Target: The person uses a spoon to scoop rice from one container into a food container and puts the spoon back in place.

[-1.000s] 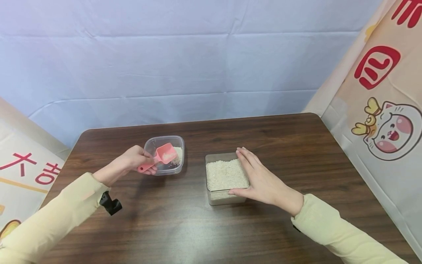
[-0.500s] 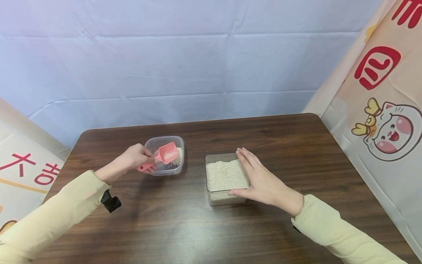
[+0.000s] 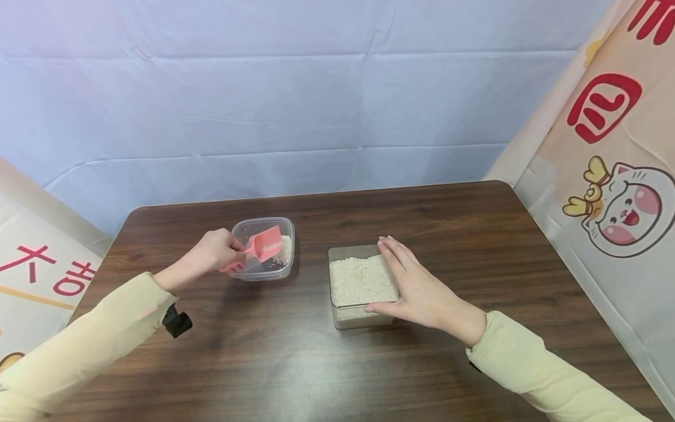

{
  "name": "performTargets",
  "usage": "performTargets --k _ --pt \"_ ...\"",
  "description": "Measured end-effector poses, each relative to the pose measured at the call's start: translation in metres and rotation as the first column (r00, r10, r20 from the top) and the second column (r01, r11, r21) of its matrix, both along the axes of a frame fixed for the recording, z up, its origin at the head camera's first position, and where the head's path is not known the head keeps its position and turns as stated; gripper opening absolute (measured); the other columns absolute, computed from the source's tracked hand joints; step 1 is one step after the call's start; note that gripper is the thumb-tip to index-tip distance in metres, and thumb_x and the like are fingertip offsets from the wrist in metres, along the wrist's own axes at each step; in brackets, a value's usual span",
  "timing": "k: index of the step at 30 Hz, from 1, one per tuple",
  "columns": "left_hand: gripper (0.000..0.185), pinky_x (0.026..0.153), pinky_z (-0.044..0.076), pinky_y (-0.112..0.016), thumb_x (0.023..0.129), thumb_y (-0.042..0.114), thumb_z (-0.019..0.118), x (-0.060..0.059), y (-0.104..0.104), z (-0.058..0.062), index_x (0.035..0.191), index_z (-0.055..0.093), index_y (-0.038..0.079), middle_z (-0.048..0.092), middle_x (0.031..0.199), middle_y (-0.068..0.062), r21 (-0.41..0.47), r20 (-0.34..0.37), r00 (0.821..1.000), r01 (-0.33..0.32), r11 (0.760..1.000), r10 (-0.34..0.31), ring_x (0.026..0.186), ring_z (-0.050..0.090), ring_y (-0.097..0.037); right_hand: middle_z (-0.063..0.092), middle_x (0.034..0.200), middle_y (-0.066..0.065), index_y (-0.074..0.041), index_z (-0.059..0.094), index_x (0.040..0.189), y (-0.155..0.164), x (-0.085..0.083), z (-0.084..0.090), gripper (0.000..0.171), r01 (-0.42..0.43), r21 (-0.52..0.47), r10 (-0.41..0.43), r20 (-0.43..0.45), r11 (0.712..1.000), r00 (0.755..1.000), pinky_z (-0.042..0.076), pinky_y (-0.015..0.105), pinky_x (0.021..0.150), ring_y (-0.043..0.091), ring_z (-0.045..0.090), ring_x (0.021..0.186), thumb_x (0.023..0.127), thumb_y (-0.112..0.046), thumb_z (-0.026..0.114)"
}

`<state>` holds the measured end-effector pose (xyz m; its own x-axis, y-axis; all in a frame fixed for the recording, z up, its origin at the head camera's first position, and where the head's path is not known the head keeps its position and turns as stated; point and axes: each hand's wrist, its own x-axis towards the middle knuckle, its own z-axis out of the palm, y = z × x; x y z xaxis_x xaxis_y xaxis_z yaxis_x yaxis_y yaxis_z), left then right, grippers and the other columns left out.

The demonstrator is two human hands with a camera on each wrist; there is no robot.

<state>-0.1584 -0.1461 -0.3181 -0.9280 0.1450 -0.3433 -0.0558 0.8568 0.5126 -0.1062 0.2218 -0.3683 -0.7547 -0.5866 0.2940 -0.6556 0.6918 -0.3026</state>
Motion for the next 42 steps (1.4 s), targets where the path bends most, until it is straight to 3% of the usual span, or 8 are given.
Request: performTargets --k 5,12,18,26,33,42 --pt "0.015 0.048 0.049 -0.022 0.085 0.005 0.058 0.0012 0.0000 -0.0004 0.076 0.069 0.000 0.063 0.061 -0.005 -0.068 -0.059 0.997 0.039 0.997 -0.043 0.056 0.061 -0.013 0.021 0.147 0.013 0.003 0.021 0.142 0.0002 0.0005 -0.0002 0.105 -0.002 -0.002 0.002 0.000 1.000 1.000 0.018 0.022 0.110 0.027 0.020 0.135 0.070 -0.056 0.070" --pt "0.019 0.041 0.032 -0.020 0.083 0.005 0.057 0.0039 -0.0003 0.0014 0.065 0.066 0.006 0.055 0.053 -0.001 -0.154 -0.145 0.984 0.079 0.985 -0.101 0.045 0.042 -0.011 0.020 0.148 0.012 0.000 0.018 0.144 0.0003 0.0009 -0.0002 0.106 0.000 -0.003 0.000 0.002 1.000 1.000 0.020 0.023 0.110 0.026 0.019 0.135 0.070 -0.056 0.070" --pt "0.021 0.041 0.027 -0.021 0.083 0.008 0.060 0.0047 -0.0008 -0.0002 0.062 0.065 0.007 0.049 0.050 0.001 -0.205 -0.202 0.971 0.087 0.975 -0.129 0.044 0.036 -0.010 0.021 0.148 0.013 0.004 0.022 0.141 0.0000 0.0006 0.0000 0.105 -0.003 -0.006 0.003 -0.007 1.000 1.000 0.019 0.022 0.110 0.027 0.020 0.135 0.070 -0.056 0.070" --pt "0.015 0.041 0.029 -0.021 0.082 0.005 0.061 0.0058 0.0001 0.0009 0.072 0.071 0.005 0.053 0.053 -0.001 -0.231 -0.231 0.961 0.095 0.968 -0.150 0.045 0.038 -0.011 0.021 0.147 0.014 0.005 0.023 0.141 0.0001 0.0003 -0.0004 0.105 -0.014 -0.012 0.013 -0.019 1.000 1.000 0.014 0.017 0.109 0.027 0.020 0.135 0.070 -0.056 0.069" --pt "0.013 0.042 0.030 -0.022 0.082 0.006 0.061 0.0063 0.0023 0.0020 0.075 0.072 0.005 0.055 0.055 -0.001 -0.272 -0.243 0.959 0.077 0.959 -0.146 0.047 0.040 -0.013 0.020 0.148 0.013 0.003 0.021 0.142 -0.0002 0.0002 0.0002 0.105 -0.004 -0.008 0.004 -0.002 1.000 1.000 0.018 0.021 0.110 0.027 0.019 0.135 0.070 -0.056 0.070" --pt "0.017 0.042 0.029 -0.022 0.081 0.004 0.060 0.0058 -0.0029 0.0029 0.066 0.068 0.008 0.049 0.052 0.000 -0.267 -0.278 0.948 0.082 0.960 -0.158 0.048 0.038 -0.013 0.020 0.148 0.012 0.002 0.021 0.142 -0.0004 0.0006 0.0013 0.106 0.013 0.007 -0.013 0.010 1.000 1.000 0.025 0.030 0.108 0.026 0.019 0.136 0.069 -0.056 0.070"
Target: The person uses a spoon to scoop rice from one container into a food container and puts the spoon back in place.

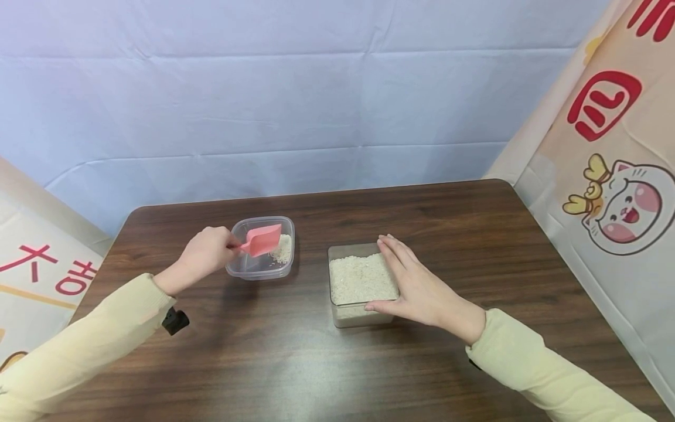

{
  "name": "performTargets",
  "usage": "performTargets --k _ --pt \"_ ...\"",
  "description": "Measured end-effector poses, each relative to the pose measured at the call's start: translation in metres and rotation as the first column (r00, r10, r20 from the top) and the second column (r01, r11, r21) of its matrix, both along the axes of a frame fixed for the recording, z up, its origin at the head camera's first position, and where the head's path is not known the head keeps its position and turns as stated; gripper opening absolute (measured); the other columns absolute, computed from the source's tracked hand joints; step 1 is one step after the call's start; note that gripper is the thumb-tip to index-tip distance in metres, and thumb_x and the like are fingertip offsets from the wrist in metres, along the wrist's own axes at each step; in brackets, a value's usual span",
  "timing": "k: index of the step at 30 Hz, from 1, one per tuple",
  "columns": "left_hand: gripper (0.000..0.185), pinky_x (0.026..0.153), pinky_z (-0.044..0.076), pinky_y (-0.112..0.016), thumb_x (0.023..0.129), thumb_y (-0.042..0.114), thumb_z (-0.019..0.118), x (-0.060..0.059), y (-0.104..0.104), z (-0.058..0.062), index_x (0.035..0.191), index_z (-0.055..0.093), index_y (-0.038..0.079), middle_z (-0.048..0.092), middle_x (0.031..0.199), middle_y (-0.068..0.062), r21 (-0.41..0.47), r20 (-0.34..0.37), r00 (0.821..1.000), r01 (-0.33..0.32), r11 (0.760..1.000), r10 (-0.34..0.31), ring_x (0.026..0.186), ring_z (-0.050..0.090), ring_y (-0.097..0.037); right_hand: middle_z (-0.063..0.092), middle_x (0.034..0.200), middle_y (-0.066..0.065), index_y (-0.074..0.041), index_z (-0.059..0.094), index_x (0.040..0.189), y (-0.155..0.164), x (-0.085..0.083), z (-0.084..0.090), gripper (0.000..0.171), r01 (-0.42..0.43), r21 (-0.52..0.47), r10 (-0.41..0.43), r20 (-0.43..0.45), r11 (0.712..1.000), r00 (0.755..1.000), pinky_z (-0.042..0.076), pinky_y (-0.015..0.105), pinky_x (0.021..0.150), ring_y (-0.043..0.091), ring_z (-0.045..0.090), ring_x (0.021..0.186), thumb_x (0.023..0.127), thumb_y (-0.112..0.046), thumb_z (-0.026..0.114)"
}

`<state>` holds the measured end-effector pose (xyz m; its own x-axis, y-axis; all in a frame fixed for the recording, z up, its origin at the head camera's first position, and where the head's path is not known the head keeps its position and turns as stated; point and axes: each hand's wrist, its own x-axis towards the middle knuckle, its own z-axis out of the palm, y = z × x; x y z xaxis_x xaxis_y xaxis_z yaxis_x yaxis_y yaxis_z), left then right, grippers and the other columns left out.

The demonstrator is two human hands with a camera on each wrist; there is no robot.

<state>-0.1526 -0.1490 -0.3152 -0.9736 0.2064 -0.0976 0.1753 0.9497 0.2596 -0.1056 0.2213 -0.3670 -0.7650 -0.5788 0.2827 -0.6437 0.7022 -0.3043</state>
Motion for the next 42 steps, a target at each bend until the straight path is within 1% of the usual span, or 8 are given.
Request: performTargets --k 5,9,13,16,19,25,33,42 --pt "0.021 0.041 0.026 -0.022 0.081 0.002 0.058 0.000 -0.002 0.007 0.063 0.066 0.008 0.045 0.051 0.001 0.013 -0.033 0.999 0.004 1.000 -0.004 0.047 0.034 -0.012 0.020 0.148 0.012 0.004 0.022 0.141 0.000 0.000 0.000 0.106 -0.003 -0.004 0.003 -0.003 1.000 1.000 0.023 0.026 0.109 0.026 0.019 0.135 0.069 -0.056 0.070" --pt "0.027 0.041 0.022 -0.022 0.080 0.000 0.055 0.000 -0.003 0.010 0.055 0.058 0.008 0.038 0.048 0.002 0.026 -0.050 0.999 0.013 1.000 -0.011 0.047 0.030 -0.012 0.021 0.148 0.012 0.004 0.022 0.141 0.000 -0.001 -0.001 0.105 -0.012 -0.010 0.012 -0.012 1.000 1.000 0.019 0.022 0.110 0.027 0.020 0.135 0.069 -0.056 0.070" --pt "0.028 0.041 0.023 -0.023 0.080 -0.001 0.054 -0.001 -0.004 0.011 0.053 0.054 0.008 0.036 0.048 0.002 0.041 -0.045 0.999 0.006 0.999 -0.004 0.046 0.030 -0.011 0.021 0.148 0.012 0.003 0.022 0.142 0.000 -0.001 -0.002 0.105 -0.015 -0.012 0.015 -0.013 1.000 1.000 0.020 0.022 0.110 0.027 0.020 0.135 0.070 -0.056 0.070" --pt "0.028 0.041 0.024 -0.023 0.081 0.001 0.055 -0.001 -0.004 0.013 0.053 0.053 0.009 0.037 0.049 0.002 0.044 -0.020 1.000 -0.012 0.999 0.013 0.046 0.031 -0.012 0.020 0.148 0.012 0.003 0.021 0.142 0.000 -0.001 -0.001 0.105 -0.011 -0.008 0.011 -0.006 1.000 1.000 0.023 0.025 0.109 0.026 0.019 0.135 0.070 -0.056 0.070" --pt "0.025 0.042 0.025 -0.023 0.082 0.003 0.056 -0.003 -0.005 0.015 0.057 0.057 0.008 0.041 0.051 0.001 0.051 0.016 0.999 -0.030 0.998 0.029 0.046 0.033 -0.012 0.019 0.148 0.012 0.002 0.021 0.142 0.000 -0.001 -0.001 0.106 -0.006 -0.005 0.006 0.000 1.000 1.000 0.025 0.028 0.108 0.026 0.019 0.136 0.069 -0.056 0.070" --pt "0.013 0.043 0.028 -0.023 0.083 0.005 0.058 -0.003 -0.004 0.018 0.073 0.066 0.003 0.054 0.060 -0.003 0.079 0.073 0.996 -0.053 0.995 0.047 0.049 0.039 -0.013 0.019 0.148 0.011 0.002 0.021 0.142 0.001 -0.001 0.000 0.106 -0.002 -0.002 0.002 0.003 1.000 1.000 0.025 0.028 0.108 0.026 0.019 0.136 0.069 -0.056 0.070" --pt "0.009 0.045 0.031 -0.024 0.083 0.005 0.058 -0.002 -0.003 0.020 0.079 0.066 0.003 0.057 0.066 -0.004 0.098 0.069 0.997 -0.051 0.994 0.044 0.053 0.042 -0.015 0.019 0.149 0.012 0.002 0.021 0.142 0.000 0.000 0.000 0.106 -0.004 -0.004 0.004 0.013 1.000 1.000 0.023 0.026 0.109 0.026 0.019 0.136 0.069 -0.056 0.070" --pt "0.011 0.048 0.032 -0.023 0.085 0.005 0.057 0.000 -0.002 0.025 0.086 0.067 0.003 0.064 0.073 -0.004 0.141 0.104 0.994 -0.047 0.989 0.033 0.057 0.046 -0.014 0.018 0.149 0.012 0.003 0.021 0.142 0.000 0.000 0.000 0.106 -0.004 -0.001 0.004 0.013 1.000 1.000 0.026 0.029 0.108 0.026 0.019 0.136 0.069 -0.055 0.071"
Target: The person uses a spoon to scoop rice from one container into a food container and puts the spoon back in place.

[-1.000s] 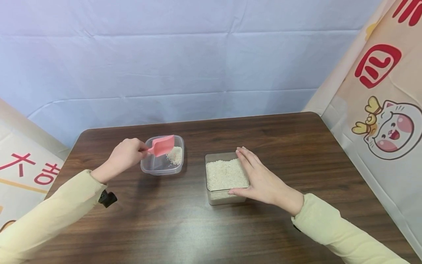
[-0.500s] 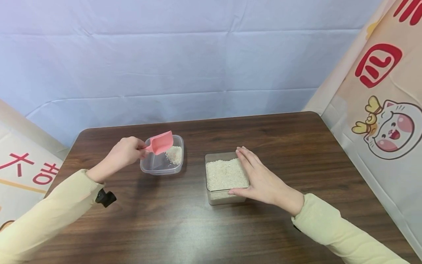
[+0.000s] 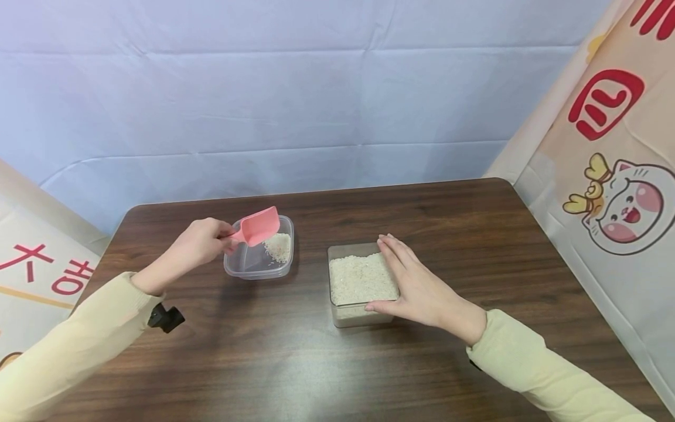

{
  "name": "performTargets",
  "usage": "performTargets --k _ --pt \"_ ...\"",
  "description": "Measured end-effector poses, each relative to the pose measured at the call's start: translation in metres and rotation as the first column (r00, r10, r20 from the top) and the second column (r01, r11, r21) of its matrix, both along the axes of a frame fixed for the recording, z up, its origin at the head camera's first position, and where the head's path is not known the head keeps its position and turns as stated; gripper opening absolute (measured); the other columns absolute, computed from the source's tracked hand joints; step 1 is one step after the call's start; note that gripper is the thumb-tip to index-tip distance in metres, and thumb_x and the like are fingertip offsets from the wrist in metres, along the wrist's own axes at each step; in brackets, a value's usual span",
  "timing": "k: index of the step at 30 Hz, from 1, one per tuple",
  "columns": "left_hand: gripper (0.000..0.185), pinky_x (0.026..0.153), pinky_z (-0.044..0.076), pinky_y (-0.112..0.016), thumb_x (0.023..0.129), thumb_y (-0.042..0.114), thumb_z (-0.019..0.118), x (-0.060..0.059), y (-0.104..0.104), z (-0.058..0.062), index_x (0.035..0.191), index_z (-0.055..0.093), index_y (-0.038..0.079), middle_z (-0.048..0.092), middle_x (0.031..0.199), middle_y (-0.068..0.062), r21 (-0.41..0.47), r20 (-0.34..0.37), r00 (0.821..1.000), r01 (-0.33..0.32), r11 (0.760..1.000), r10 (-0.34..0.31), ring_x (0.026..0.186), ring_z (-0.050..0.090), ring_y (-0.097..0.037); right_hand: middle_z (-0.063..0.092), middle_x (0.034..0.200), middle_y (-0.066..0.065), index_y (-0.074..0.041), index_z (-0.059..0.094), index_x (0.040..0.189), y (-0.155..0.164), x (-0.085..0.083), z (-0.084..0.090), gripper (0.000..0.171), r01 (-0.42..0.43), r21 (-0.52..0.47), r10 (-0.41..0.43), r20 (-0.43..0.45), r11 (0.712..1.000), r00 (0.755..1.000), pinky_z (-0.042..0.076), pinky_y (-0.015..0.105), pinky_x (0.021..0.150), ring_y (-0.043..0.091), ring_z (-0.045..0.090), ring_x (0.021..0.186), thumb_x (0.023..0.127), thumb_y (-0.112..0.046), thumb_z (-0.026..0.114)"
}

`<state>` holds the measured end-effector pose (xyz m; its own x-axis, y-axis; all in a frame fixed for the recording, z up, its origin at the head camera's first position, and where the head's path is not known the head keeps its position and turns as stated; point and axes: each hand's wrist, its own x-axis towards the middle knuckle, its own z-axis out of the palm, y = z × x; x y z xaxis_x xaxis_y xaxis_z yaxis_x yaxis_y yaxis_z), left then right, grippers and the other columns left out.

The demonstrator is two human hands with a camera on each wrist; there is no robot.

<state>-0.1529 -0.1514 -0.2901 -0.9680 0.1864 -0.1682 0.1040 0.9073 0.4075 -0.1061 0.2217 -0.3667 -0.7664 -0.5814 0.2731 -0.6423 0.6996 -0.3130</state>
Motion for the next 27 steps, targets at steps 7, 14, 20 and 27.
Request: performTargets --k 7,14,20,27 --pt "0.019 0.051 0.037 -0.021 0.088 -0.002 0.049 0.003 0.001 0.003 0.099 0.065 -0.005 0.067 0.082 -0.011 0.065 0.019 1.000 0.012 0.998 -0.013 0.073 0.064 -0.019 0.019 0.148 0.012 0.003 0.021 0.142 0.000 0.000 0.000 0.106 -0.001 -0.001 0.001 -0.003 1.000 1.000 0.022 0.025 0.109 0.026 0.019 0.136 0.069 -0.056 0.070" --pt "0.017 0.052 0.038 -0.022 0.090 0.001 0.050 0.004 0.002 0.007 0.098 0.064 -0.006 0.066 0.081 -0.011 0.067 0.018 1.000 0.013 0.998 -0.014 0.071 0.060 -0.018 0.020 0.148 0.013 0.003 0.021 0.142 0.000 0.000 0.000 0.106 0.005 0.004 -0.004 -0.007 1.000 1.000 0.022 0.025 0.110 0.026 0.019 0.136 0.069 -0.056 0.071" --pt "0.015 0.051 0.036 -0.022 0.089 0.002 0.053 0.005 0.003 0.010 0.096 0.065 -0.003 0.066 0.082 -0.010 0.047 -0.014 0.999 0.033 0.998 -0.032 0.061 0.046 -0.016 0.020 0.148 0.013 0.003 0.021 0.142 0.000 0.000 0.000 0.106 0.006 0.002 -0.006 -0.003 1.000 1.000 0.021 0.026 0.110 0.026 0.018 0.136 0.069 -0.056 0.071" --pt "0.014 0.053 0.033 -0.024 0.086 0.006 0.061 0.009 0.003 0.014 0.096 0.067 0.000 0.057 0.071 -0.007 0.047 -0.044 0.996 0.073 0.996 -0.071 0.060 0.040 -0.016 0.020 0.148 0.012 0.002 0.021 0.142 -0.001 0.001 0.001 0.106 0.012 0.003 -0.013 0.008 1.000 1.000 0.026 0.031 0.108 0.026 0.018 0.136 0.069 -0.056 0.071"
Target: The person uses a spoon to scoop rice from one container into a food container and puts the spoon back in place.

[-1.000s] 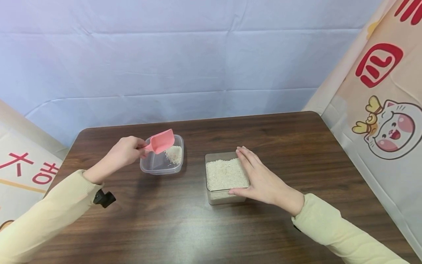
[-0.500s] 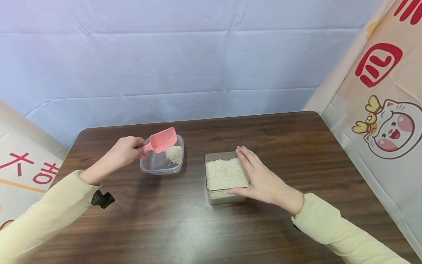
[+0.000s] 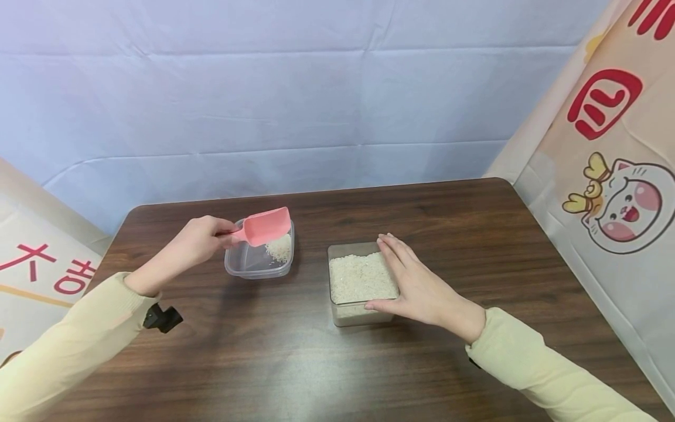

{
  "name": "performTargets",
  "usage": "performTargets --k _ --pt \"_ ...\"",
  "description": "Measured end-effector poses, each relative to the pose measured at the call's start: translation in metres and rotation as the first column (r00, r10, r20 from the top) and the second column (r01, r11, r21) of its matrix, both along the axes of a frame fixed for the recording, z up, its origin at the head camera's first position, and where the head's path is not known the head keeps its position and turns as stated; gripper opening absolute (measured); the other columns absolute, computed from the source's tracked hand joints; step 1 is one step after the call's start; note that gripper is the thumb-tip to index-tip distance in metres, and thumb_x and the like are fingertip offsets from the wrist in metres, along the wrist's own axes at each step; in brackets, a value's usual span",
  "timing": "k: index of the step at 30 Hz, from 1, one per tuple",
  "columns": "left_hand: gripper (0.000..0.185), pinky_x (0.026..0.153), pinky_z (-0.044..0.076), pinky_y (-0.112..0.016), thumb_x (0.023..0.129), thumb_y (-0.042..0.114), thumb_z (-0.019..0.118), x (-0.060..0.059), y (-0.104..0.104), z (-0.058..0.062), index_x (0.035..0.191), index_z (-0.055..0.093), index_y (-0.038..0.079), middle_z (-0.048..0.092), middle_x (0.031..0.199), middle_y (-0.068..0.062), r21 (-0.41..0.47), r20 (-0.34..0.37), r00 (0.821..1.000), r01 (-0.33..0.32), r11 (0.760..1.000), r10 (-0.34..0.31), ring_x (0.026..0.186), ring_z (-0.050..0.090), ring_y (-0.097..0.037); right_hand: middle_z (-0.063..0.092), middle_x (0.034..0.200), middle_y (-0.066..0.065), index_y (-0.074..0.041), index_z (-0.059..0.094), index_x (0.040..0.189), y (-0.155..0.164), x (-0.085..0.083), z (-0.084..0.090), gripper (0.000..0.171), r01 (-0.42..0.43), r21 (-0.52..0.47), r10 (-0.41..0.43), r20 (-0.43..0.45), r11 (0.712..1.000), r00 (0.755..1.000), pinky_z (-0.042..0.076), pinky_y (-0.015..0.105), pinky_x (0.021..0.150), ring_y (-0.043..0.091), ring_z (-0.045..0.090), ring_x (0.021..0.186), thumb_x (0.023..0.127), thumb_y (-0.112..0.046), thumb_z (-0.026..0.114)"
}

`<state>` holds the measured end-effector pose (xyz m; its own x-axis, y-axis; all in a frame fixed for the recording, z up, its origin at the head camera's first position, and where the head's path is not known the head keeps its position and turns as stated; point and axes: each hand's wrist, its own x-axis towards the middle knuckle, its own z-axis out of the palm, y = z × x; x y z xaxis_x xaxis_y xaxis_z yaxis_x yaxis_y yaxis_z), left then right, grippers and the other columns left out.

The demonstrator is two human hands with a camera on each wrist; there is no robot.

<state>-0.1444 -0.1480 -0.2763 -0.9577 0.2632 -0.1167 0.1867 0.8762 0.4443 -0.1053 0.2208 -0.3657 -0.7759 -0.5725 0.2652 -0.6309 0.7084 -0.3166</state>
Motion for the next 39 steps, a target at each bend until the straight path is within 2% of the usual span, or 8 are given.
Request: performTargets --k 13,19,23,31,39 --pt "0.015 0.054 0.039 -0.024 0.085 0.015 0.065 0.0026 0.0010 0.0043 0.094 0.072 0.005 0.068 0.077 -0.006 0.007 0.011 1.000 -0.001 1.000 0.001 0.065 0.055 -0.013 0.021 0.147 0.015 0.004 0.022 0.141 -0.0001 -0.0005 0.0001 0.106 -0.016 -0.004 0.015 -0.025 1.000 1.000 0.020 0.026 0.111 0.028 0.020 0.135 0.069 -0.056 0.071" --pt "0.014 0.053 0.037 -0.023 0.085 0.015 0.065 0.0017 0.0020 0.0053 0.092 0.072 0.005 0.068 0.074 -0.004 0.009 0.022 1.000 0.019 1.000 -0.019 0.064 0.054 -0.012 0.021 0.147 0.014 0.004 0.022 0.141 0.0002 -0.0004 0.0002 0.106 -0.012 -0.002 0.012 -0.020 1.000 1.000 0.022 0.027 0.110 0.027 0.020 0.135 0.069 -0.056 0.071" --pt "0.013 0.053 0.036 -0.023 0.085 0.014 0.064 0.0018 0.0025 0.0074 0.090 0.072 0.005 0.067 0.071 -0.003 0.019 0.047 0.999 0.024 1.000 -0.025 0.063 0.052 -0.013 0.020 0.148 0.013 0.003 0.021 0.142 0.0003 -0.0006 0.0000 0.106 -0.010 -0.001 0.010 -0.013 1.000 1.000 0.024 0.028 0.109 0.027 0.020 0.135 0.069 -0.056 0.071" --pt "0.014 0.050 0.035 -0.023 0.087 0.014 0.061 0.0011 0.0053 0.0090 0.086 0.071 0.005 0.065 0.068 -0.001 0.048 0.103 0.994 0.017 0.999 -0.022 0.059 0.047 -0.013 0.020 0.148 0.013 0.004 0.022 0.141 0.0003 -0.0012 -0.0013 0.104 -0.023 -0.008 0.023 -0.026 1.000 0.999 0.020 0.022 0.109 0.027 0.020 0.135 0.070 -0.055 0.070" --pt "0.015 0.050 0.039 -0.023 0.088 0.013 0.060 -0.0005 0.0077 0.0082 0.088 0.070 0.002 0.068 0.070 -0.003 0.083 0.145 0.989 0.022 0.996 -0.034 0.060 0.056 -0.009 0.019 0.148 0.012 0.002 0.020 0.143 0.0003 -0.0012 -0.0019 0.105 -0.021 -0.006 0.021 -0.024 1.000 0.999 0.021 0.023 0.109 0.027 0.019 0.135 0.070 -0.055 0.070"
